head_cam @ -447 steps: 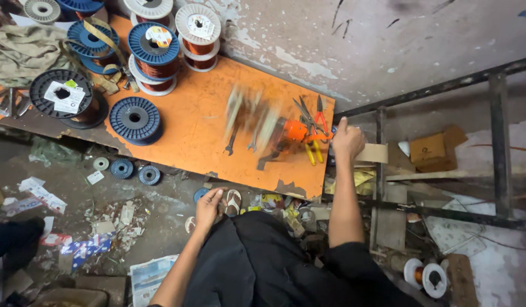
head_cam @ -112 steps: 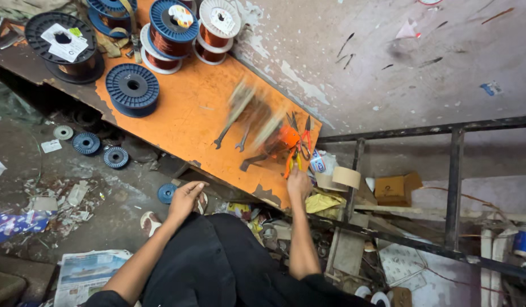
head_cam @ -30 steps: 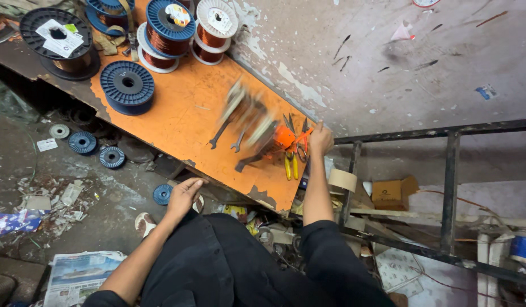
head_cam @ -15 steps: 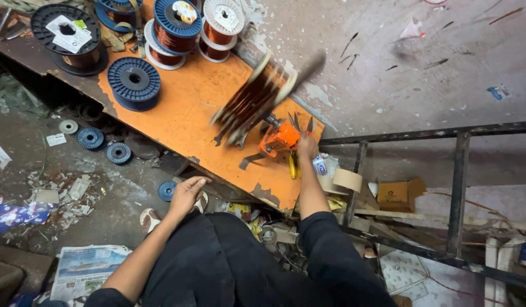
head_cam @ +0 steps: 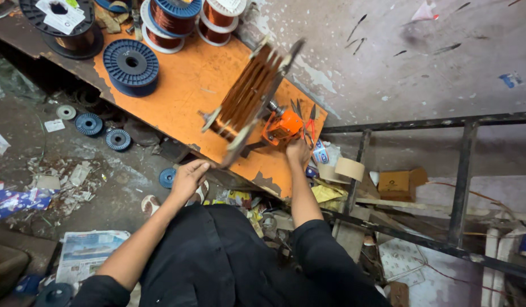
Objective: The person operates a manual wire-winding machine to wrap copper wire onto a cylindrical bobbin. They use a wrench to tighten the bobbin, start the machine, and later remove the wound coil. The person also handles a separate bundle of copper wire and adjusts the machine components.
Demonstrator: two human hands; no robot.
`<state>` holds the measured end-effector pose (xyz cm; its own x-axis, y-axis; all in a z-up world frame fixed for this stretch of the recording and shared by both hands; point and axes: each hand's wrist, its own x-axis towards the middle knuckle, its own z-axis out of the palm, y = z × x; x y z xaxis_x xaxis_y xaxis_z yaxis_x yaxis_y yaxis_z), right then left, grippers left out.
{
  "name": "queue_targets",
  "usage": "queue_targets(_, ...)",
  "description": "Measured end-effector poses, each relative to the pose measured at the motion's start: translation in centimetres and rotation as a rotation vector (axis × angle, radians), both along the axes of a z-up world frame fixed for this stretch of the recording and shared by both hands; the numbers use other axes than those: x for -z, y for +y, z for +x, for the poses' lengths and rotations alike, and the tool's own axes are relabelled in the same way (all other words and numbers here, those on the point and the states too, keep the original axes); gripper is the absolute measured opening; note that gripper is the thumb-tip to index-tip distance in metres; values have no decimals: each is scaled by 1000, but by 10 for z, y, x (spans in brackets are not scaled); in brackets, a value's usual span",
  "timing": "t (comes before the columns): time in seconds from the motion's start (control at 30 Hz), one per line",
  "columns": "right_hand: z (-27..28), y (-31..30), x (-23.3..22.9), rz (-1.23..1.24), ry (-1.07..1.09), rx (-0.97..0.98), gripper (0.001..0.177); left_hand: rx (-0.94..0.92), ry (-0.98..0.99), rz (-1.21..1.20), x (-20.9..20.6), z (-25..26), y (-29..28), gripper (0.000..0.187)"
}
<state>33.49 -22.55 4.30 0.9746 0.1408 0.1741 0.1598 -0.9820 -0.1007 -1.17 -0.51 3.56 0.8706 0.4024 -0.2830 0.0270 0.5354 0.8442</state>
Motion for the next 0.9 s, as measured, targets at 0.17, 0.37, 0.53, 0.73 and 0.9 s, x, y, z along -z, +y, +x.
queue_targets(0.17,-7,-10,7,60,23,9,37,53,-72,10,-24,4,0,23)
queue_targets(0.37,-7,-12,14,59,27,14,37,113,-13,66,-38,-2,-7,25)
queue_targets(0.53,-5,-13,20,33,62,88,40,110,53,69,-13,-18,-14,25)
queue_targets(0.73,-2,-17,30,38,56,31,42,64,197,505,-9,-24,0,32)
queue_targets(0.9,-3,-24,35,10,186,82,45,-116,208,501,-70,19,38,53)
